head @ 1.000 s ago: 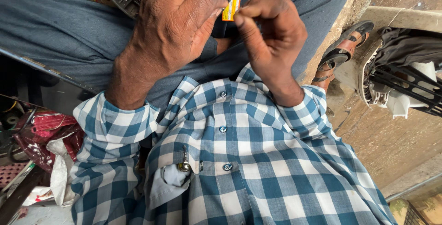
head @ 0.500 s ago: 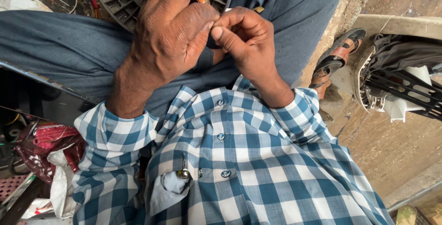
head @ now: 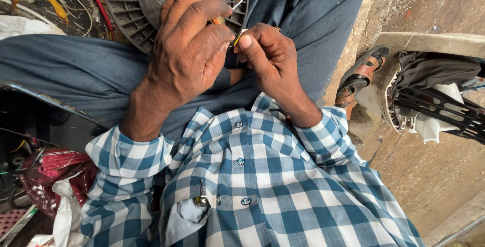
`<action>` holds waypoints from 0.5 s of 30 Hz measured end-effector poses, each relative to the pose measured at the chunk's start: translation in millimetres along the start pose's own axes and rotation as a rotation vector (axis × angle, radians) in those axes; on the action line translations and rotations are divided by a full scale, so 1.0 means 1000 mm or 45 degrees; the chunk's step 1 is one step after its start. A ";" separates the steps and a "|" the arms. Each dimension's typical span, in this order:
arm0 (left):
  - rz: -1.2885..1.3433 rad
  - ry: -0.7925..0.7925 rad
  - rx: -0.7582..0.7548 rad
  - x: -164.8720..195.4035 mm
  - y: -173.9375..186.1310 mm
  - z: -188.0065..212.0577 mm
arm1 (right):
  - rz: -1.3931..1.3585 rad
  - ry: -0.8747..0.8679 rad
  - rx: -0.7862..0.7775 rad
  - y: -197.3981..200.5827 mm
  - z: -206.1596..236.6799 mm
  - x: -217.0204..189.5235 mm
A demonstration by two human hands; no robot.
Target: The person sits cross-legged and works on a motor stator, stripping and twisting copper wires, then using pliers to cut and adjust the wires. The person also briefly adjusts the head-mounted camera.
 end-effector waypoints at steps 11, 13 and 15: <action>-0.033 0.033 0.232 0.014 0.016 -0.001 | -0.195 -0.082 0.001 0.006 0.001 0.002; -0.251 0.083 0.276 0.023 0.011 0.009 | -0.218 -0.092 -0.006 0.007 -0.001 0.003; -0.371 0.146 0.192 0.023 -0.004 0.014 | -0.207 -0.097 -0.017 0.008 -0.003 0.003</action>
Point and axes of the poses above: each hand's wrist, its own z-axis away from the middle knuckle, its own y-axis out of the back of the hand, x = y × z, the point moved 4 cm from there along -z, towards the middle knuckle, and after that the axes turned 4 degrees about -z, right-handed, at the moved point
